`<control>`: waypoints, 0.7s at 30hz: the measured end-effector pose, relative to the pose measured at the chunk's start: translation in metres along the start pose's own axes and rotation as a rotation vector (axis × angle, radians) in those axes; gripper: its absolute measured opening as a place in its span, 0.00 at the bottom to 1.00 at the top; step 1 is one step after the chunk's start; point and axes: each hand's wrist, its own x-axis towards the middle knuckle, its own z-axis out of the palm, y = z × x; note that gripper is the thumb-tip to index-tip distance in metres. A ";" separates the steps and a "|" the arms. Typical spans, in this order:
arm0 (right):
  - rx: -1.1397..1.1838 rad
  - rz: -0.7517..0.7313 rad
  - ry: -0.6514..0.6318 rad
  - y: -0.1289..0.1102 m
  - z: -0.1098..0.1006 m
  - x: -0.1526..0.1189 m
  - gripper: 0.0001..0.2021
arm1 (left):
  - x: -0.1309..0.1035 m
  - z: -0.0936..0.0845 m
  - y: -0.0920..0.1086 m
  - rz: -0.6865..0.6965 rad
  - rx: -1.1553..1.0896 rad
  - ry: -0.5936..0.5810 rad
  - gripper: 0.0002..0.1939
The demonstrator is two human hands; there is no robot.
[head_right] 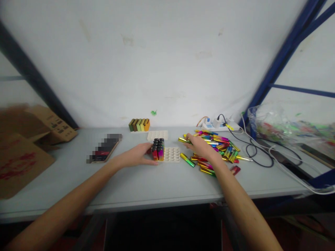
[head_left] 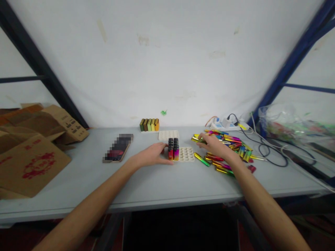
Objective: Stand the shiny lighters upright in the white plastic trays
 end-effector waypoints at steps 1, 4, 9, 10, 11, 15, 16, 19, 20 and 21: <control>-0.004 0.000 0.040 -0.002 -0.001 0.001 0.10 | -0.001 -0.003 0.000 -0.012 0.001 0.001 0.38; -0.009 -0.002 0.137 -0.008 -0.004 0.003 0.11 | -0.005 -0.012 0.003 -0.077 0.013 -0.011 0.36; 0.133 0.060 0.272 -0.022 -0.011 0.004 0.15 | -0.011 -0.026 0.009 -0.041 0.004 -0.087 0.30; 0.169 0.061 0.298 -0.024 -0.012 0.004 0.15 | -0.012 -0.029 0.010 -0.029 0.006 -0.088 0.29; 0.204 0.057 0.325 -0.026 -0.013 0.003 0.16 | -0.013 -0.033 0.010 -0.019 0.020 -0.079 0.28; 0.325 -0.053 0.449 -0.046 -0.020 0.003 0.15 | -0.013 -0.052 0.012 0.040 0.086 0.047 0.24; 0.341 -0.109 0.470 -0.056 -0.022 0.003 0.14 | -0.010 -0.056 0.012 0.025 0.119 0.116 0.24; 0.326 -0.345 0.474 -0.099 -0.024 0.009 0.12 | 0.007 -0.064 0.012 -0.094 0.322 0.313 0.21; 0.317 -0.457 0.457 -0.116 -0.022 0.013 0.12 | 0.015 -0.064 0.010 -0.129 0.354 0.308 0.18; 0.294 -0.567 0.422 -0.132 -0.020 0.017 0.13 | 0.024 -0.062 0.009 -0.146 0.370 0.266 0.15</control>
